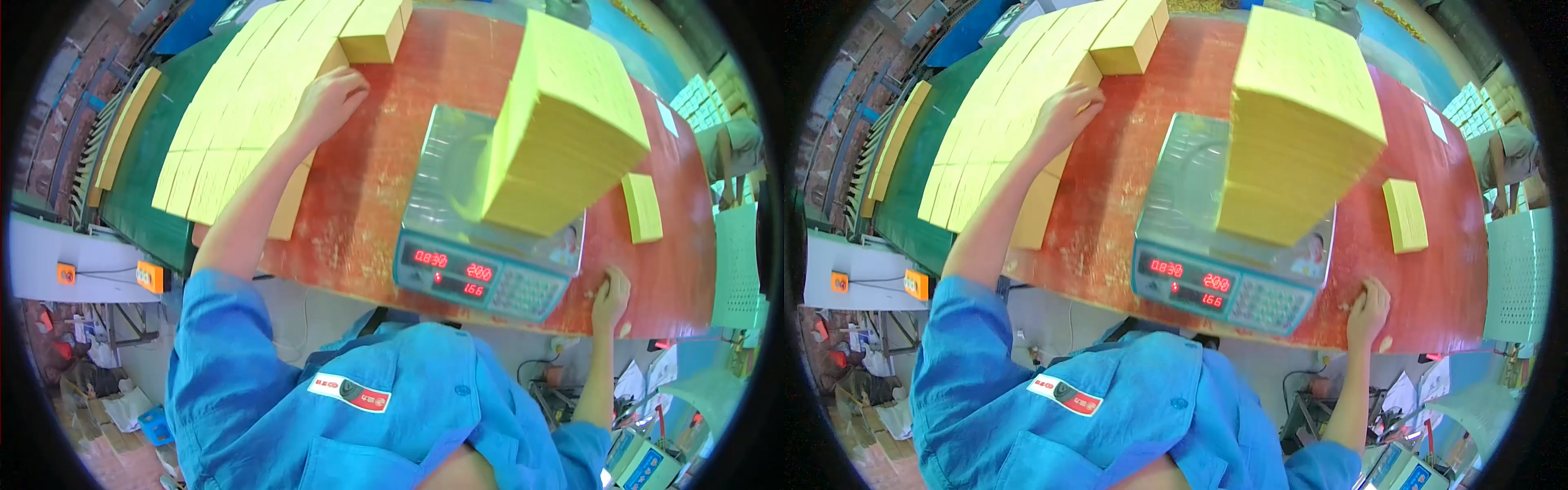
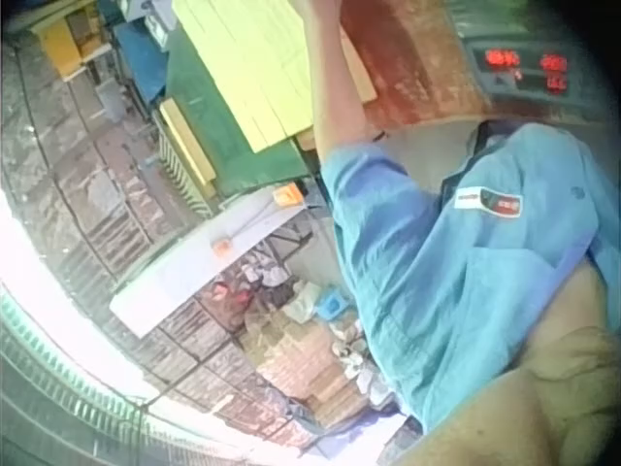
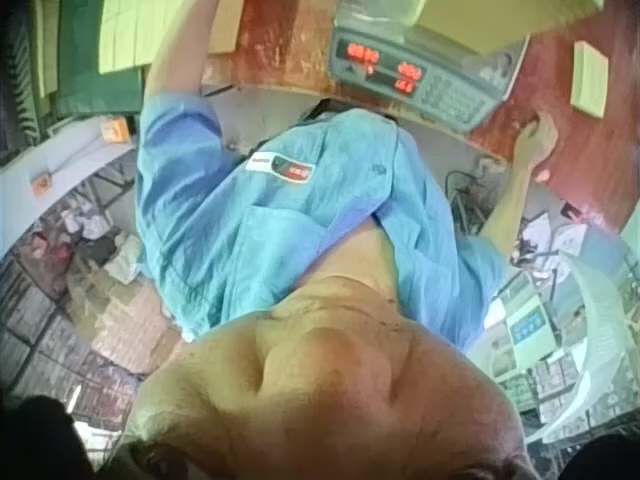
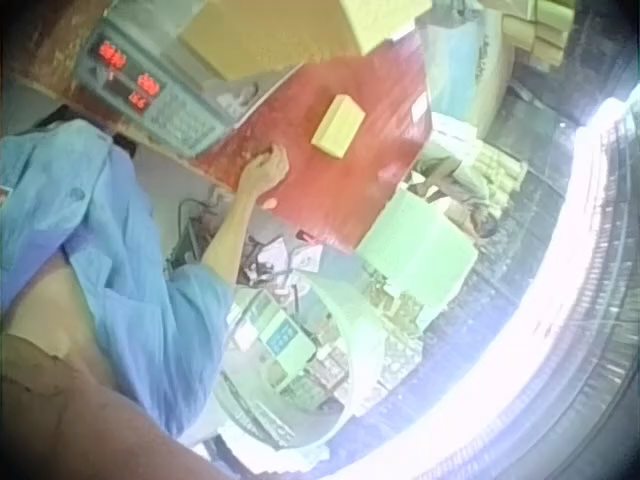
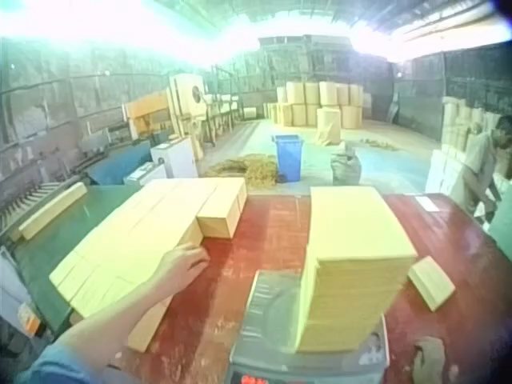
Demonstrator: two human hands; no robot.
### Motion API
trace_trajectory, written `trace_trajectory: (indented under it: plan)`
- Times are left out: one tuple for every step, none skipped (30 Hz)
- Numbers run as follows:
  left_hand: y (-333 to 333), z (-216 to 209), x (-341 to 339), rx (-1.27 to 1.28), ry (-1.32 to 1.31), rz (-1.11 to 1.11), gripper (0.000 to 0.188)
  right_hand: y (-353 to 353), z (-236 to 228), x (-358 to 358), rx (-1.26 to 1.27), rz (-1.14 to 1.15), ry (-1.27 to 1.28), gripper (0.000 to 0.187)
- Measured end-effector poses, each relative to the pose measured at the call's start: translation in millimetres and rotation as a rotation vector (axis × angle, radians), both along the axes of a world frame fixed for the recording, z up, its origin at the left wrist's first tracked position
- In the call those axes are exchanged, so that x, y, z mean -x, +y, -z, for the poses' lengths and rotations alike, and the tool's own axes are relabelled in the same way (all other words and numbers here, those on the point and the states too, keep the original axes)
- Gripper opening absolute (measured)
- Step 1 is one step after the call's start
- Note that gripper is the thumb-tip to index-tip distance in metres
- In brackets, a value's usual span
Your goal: The recorder is weighing stacks of yellow paper or sponge-like material on a digital scale in a factory setting.
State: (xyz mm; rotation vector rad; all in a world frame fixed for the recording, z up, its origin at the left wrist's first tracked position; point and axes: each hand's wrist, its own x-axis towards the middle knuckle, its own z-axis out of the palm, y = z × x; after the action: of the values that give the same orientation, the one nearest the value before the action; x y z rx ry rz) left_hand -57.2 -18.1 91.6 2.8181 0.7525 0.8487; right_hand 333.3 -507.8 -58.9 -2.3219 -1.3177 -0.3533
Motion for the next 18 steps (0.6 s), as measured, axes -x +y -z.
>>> trace_trajectory:
  plan:
    - [37,4,-13,-0.011,-0.01,0.006,0.013,-1,-2,1,-0.011,0.006,-0.01,0.025]
    - [74,7,-24,-0.047,0.048,-0.023,0.014,0,-2,1,0.01,0.023,-0.017,0.026]
    - [107,13,-40,-0.077,0.106,-0.037,0.016,-2,-1,1,0.038,0.055,-0.022,0.027]
    - [133,18,-56,-0.08,0.102,-0.015,0.016,-4,0,2,0.036,0.078,-0.025,0.027]
    - [159,28,-60,-0.085,0.127,-0.061,0.018,-1,1,1,0.064,0.097,-0.034,0.028]
    - [183,37,-62,-0.092,0.152,-0.11,0.02,5,1,0,0.092,0.114,-0.044,0.029]
    - [209,47,-62,-0.133,0.146,-0.09,0.021,9,2,-1,0.109,0.133,-0.041,0.03]
    - [224,49,-69,-0.128,0.148,-0.07,0.021,9,1,1,0.116,0.152,-0.037,0.03]
    - [236,53,-74,-0.139,0.202,-0.072,0.021,10,0,2,0.122,0.164,-0.05,0.029]
    - [243,55,-80,-0.15,0.257,-0.072,0.021,11,-1,3,0.13,0.178,-0.063,0.029]
    - [249,56,-83,-0.13,0.281,-0.072,0.021,11,0,4,0.138,0.192,-0.061,0.029]
    - [255,56,-86,-0.125,0.282,-0.061,0.021,11,1,2,0.141,0.199,-0.064,0.029]
    - [260,55,-87,-0.148,0.305,-0.034,0.02,11,2,2,0.145,0.204,-0.065,0.029]
    - [264,54,-88,-0.172,0.328,-0.01,0.019,11,2,1,0.151,0.21,-0.062,0.029]
    - [267,54,-87,-0.181,0.334,0.02,0.015,13,1,0,0.164,0.211,-0.07,0.029]
    - [269,52,-88,-0.179,0.336,0.025,0.015,14,1,0,0.174,0.212,-0.078,0.029]
    - [269,50,-88,-0.177,0.351,0.046,0.014,13,0,0,0.176,0.215,-0.078,0.029]
    - [269,49,-88,-0.175,0.364,0.067,0.012,13,0,0,0.184,0.216,-0.078,0.029]
